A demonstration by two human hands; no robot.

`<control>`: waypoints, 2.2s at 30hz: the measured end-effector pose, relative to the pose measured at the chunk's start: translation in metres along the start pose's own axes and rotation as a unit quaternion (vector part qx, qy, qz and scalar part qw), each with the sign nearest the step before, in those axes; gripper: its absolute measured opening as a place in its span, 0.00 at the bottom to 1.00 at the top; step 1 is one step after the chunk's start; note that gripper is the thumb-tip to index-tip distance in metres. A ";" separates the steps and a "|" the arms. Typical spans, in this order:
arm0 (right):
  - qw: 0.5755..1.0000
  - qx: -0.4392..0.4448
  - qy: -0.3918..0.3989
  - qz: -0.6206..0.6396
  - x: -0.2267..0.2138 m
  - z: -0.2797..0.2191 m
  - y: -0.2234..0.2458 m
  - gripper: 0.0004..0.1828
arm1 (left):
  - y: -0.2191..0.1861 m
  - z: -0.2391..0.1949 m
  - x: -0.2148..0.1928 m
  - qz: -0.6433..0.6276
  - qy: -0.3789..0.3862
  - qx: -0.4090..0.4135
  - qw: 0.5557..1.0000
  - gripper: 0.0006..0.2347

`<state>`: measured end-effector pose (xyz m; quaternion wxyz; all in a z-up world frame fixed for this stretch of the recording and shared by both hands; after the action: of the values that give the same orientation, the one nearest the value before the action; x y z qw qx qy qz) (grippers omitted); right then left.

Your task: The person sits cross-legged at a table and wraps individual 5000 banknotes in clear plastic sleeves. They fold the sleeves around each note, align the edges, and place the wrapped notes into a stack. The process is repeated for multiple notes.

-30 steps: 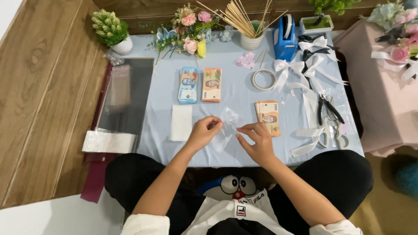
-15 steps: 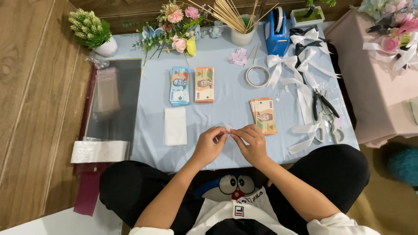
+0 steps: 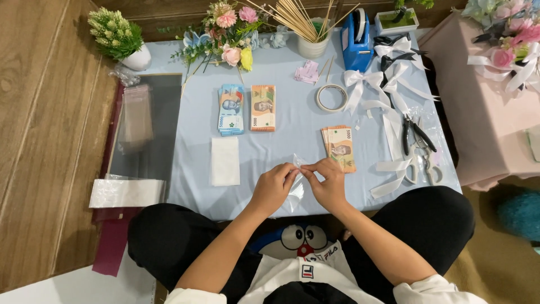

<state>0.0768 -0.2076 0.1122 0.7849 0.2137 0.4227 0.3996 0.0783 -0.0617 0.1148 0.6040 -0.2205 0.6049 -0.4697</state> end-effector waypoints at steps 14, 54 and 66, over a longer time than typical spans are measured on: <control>0.936 0.324 0.127 0.056 0.009 -0.002 -0.099 0.04 | 0.030 0.004 -0.016 0.038 0.085 -0.113 0.989 0.08; 0.963 -0.074 0.102 -0.238 0.016 0.004 -0.041 0.09 | 0.089 0.002 -0.040 -0.220 -0.184 -0.162 0.944 0.14; 0.903 0.308 0.096 -0.283 -0.018 -0.006 -0.193 0.34 | 0.077 0.001 -0.049 -0.200 -0.196 -0.170 0.945 0.09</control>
<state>0.1518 -0.3354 -0.0123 0.7156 0.2766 0.6407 0.0291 0.1106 0.0148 0.0767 0.5575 -0.5240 0.4889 -0.4191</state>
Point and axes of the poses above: each hand's wrist, its own z-axis towards the middle knuckle, its own x-axis out of the palm, y = z × x, the point moved 10 cm from there along z, towards the middle knuckle, and after that the axes turned 8 degrees about -z, right-handed, at the moved point
